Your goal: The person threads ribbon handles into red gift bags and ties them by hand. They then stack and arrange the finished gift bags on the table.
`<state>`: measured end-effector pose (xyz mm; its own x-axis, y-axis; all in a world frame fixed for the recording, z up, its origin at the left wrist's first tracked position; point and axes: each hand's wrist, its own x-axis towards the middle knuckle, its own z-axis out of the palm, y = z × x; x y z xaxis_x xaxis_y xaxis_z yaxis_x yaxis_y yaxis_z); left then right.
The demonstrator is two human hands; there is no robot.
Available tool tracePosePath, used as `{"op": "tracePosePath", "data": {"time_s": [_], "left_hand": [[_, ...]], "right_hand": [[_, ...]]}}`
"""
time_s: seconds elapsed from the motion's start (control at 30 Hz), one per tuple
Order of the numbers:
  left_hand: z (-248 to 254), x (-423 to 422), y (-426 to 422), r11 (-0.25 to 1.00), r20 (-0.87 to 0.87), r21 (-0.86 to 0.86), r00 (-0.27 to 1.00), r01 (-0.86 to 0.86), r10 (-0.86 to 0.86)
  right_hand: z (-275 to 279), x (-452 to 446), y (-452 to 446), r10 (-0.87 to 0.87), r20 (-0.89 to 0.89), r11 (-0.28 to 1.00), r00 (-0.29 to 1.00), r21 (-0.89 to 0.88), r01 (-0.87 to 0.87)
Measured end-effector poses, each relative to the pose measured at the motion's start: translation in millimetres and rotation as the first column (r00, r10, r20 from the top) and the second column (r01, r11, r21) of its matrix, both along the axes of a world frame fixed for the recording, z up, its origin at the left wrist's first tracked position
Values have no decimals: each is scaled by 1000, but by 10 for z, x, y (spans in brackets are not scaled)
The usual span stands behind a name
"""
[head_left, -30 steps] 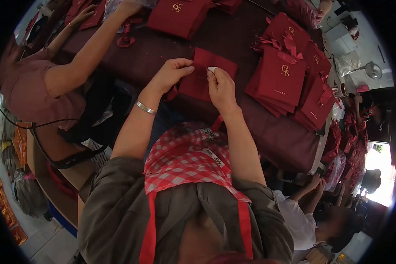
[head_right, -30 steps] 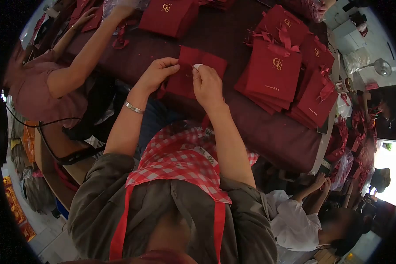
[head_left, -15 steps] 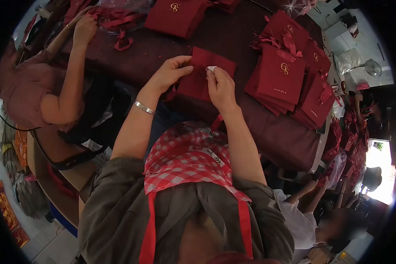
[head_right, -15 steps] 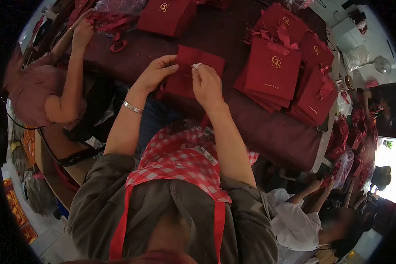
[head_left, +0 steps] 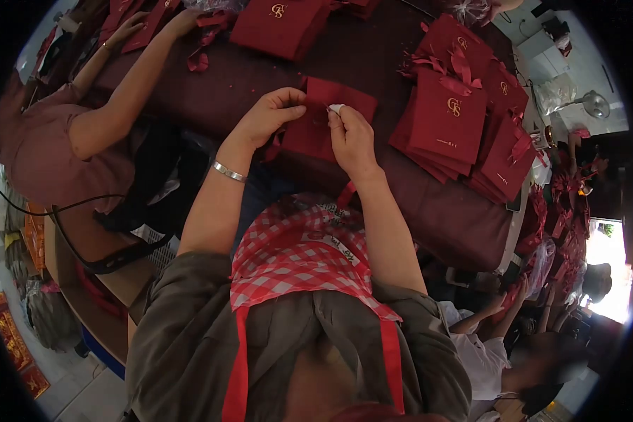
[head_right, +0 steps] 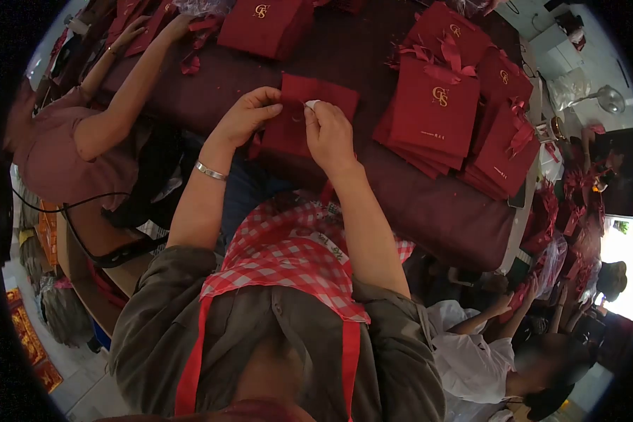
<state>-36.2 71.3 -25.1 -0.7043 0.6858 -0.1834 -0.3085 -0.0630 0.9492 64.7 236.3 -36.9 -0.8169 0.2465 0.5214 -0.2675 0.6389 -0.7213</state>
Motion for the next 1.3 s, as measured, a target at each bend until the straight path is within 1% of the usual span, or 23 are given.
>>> {"op": "tracePosePath", "data": {"time_s": [0.07, 0.1, 0.17, 0.2, 0.27, 0.3, 0.37, 0.4, 0.47, 0.5, 0.57, 0.6, 0.67, 0.7, 0.77, 0.8, 0.87, 0.9, 0.97, 1.0, 1.07, 1.2, 1.3], "left_hand": [[-64, -33, 4, 1000, -10, -11, 1000, 3, -4], [6, -11, 39, 1000, -13, -12, 1000, 3, -3], [207, 57, 185, 995, -82, -62, 994, -72, 67], [185, 34, 243, 995, -84, -63, 994, -72, 67], [77, -49, 341, 959, -364, -171, 919, -227, 153], [39, -46, 351, 959, -367, -172, 918, -227, 151], [-44, -44, 377, 918, -393, -194, 884, -347, 252], [19, -9, 370, 919, -395, -199, 887, -339, 241], [208, 88, 313, 933, -212, -231, 950, -276, 228], [170, 62, 289, 932, -213, -235, 950, -275, 227], [81, -22, 238, 922, -201, -301, 961, -243, 188], [136, -9, 226, 922, -203, -304, 962, -241, 185], [244, 27, 205, 892, -115, -386, 972, -235, 207], [212, 16, 196, 891, -115, -389, 973, -232, 202], [94, -32, 162, 942, -129, -247, 971, -228, 201], [67, -73, 127, 941, -129, -250, 971, -226, 199], [11, -154, 62, 984, 53, -136, 991, -111, 119], [33, -137, 86, 985, 54, -138, 992, -108, 116], [83, -114, 139, 979, 128, -112, 974, -172, 185], [75, -128, 124, 979, 128, -112, 974, -172, 186], [44, -178, 79, 984, 140, -142, 982, -107, 127], [31, -194, 49, 992, 153, -113, 985, -63, 80], [65, -182, 35, 989, 141, -148, 989, -21, 42]], "right_hand": [[-2, 9, -5, -1, -3, 1000, 1000, 9, 1], [-1, 9, -9, -6, -24, 1000, 1000, 20, 6], [14, 0, -14, -11, -53, 999, 999, 29, 12], [18, 7, -17, -14, -43, 1000, 999, 25, 15], [18, 18, -12, -16, -36, 1000, 999, 19, 17], [17, 21, -8, -15, -20, 1000, 1000, 6, 15], [12, 21, 12, -24, -5, 1000, 1000, -14, 24], [24, 18, 7, -20, -9, 1000, 1000, -11, 20], [8, 29, 14, -19, -9, 1000, 1000, -12, 19], [0, 23, 19, -6, 0, 999, 1000, -33, 6], [-5, 15, 19, 6, 5, 998, 1000, -57, -6], [-10, 17, 21, 11, 14, 996, 1000, -87, -10], [-17, 27, 33, 10, 25, 993, 1000, -119, -7], [-20, 28, 41, 11, 2, 994, 1000, -110, -10], [-14, 33, 42, 11, -19, 994, 1000, -104, -13], [-5, 36, 41, 15, -6, 994, 1000, -105, -16], [-18, 37, 41, 14, 9, 994, 1000, -108, -13], [-32, 28, 42, 14, -1, 995, 1000, -103, -14], [-46, 22, 43, 15, -13, 995, 1000, -97, -16], [-45, 24, 46, 17, -7, 995, 1000, -95, -18], [-39, 24, 46, 19, -3, 995, 1000, -93, -19], [2, 41, 41, 13, -12, 997, 1000, -77, -13], [2, 37, 37, 16, -14, 995, 1000, -98, -17]]}}
